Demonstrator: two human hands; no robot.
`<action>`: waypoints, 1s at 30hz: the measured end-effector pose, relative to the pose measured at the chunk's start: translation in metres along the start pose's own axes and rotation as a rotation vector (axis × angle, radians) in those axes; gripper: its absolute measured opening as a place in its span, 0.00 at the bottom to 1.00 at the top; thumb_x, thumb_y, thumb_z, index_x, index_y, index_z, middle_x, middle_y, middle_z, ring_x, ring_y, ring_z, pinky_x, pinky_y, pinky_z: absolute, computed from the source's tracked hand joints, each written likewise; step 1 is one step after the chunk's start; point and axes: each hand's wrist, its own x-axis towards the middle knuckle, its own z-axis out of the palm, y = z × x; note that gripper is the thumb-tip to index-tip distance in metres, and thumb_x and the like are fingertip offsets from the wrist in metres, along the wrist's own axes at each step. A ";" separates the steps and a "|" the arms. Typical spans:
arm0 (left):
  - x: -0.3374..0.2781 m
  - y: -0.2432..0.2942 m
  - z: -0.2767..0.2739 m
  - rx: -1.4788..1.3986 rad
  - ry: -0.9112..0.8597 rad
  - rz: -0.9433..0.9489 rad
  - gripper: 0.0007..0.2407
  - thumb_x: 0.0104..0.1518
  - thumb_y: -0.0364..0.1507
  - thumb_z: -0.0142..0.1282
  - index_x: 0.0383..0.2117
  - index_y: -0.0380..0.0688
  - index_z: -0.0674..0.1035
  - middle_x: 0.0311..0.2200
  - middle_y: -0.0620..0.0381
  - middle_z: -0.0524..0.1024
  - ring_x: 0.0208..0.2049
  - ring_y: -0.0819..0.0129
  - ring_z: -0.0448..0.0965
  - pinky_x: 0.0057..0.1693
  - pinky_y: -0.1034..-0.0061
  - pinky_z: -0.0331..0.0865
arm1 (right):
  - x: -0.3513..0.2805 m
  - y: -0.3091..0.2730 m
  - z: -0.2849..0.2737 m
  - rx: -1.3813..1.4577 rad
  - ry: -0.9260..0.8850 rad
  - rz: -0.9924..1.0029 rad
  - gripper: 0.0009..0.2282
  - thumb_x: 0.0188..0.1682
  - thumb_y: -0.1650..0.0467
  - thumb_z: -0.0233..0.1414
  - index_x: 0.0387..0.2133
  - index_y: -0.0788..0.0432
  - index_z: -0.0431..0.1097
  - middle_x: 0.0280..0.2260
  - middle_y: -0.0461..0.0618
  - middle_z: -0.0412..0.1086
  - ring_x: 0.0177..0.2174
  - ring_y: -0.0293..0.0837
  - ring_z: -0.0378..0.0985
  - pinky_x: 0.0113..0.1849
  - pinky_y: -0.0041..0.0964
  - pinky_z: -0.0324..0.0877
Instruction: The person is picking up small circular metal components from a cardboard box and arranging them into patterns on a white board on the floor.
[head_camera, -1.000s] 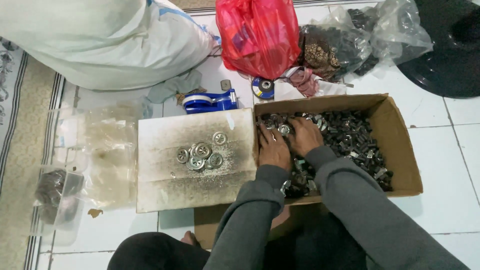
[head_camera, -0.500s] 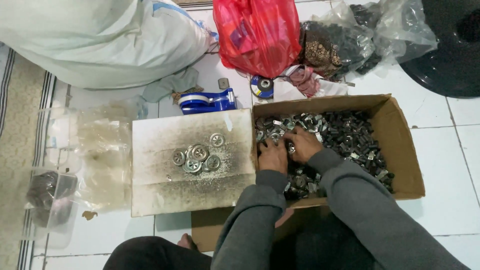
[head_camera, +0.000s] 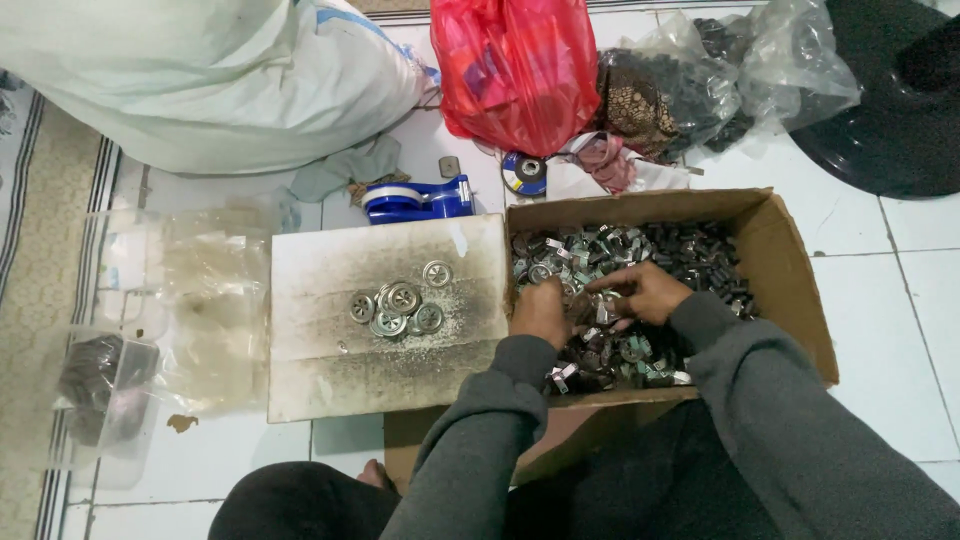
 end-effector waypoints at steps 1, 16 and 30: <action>0.008 -0.013 0.005 -0.001 0.000 -0.002 0.10 0.61 0.16 0.56 0.47 0.23 0.75 0.39 0.25 0.78 0.39 0.32 0.83 0.37 0.48 0.84 | -0.002 0.000 -0.002 -0.001 -0.002 0.001 0.18 0.46 0.82 0.57 0.52 0.71 0.75 0.43 0.66 0.71 0.35 0.55 0.77 0.35 0.57 0.86; 0.026 -0.048 0.018 -0.111 0.073 0.038 0.13 0.58 0.23 0.65 0.48 0.33 0.80 0.39 0.34 0.82 0.45 0.37 0.84 0.43 0.47 0.85 | 0.029 0.037 -0.034 -0.021 0.220 -0.153 0.13 0.50 0.73 0.65 0.46 0.68 0.78 0.30 0.77 0.76 0.23 0.63 0.83 0.18 0.51 0.81; 0.029 -0.026 0.047 0.194 0.060 0.018 0.14 0.51 0.28 0.69 0.42 0.37 0.83 0.53 0.38 0.76 0.58 0.39 0.74 0.49 0.49 0.84 | 0.040 0.073 -0.019 -0.899 0.167 -0.027 0.08 0.48 0.67 0.62 0.41 0.46 0.83 0.41 0.53 0.83 0.47 0.61 0.83 0.47 0.65 0.79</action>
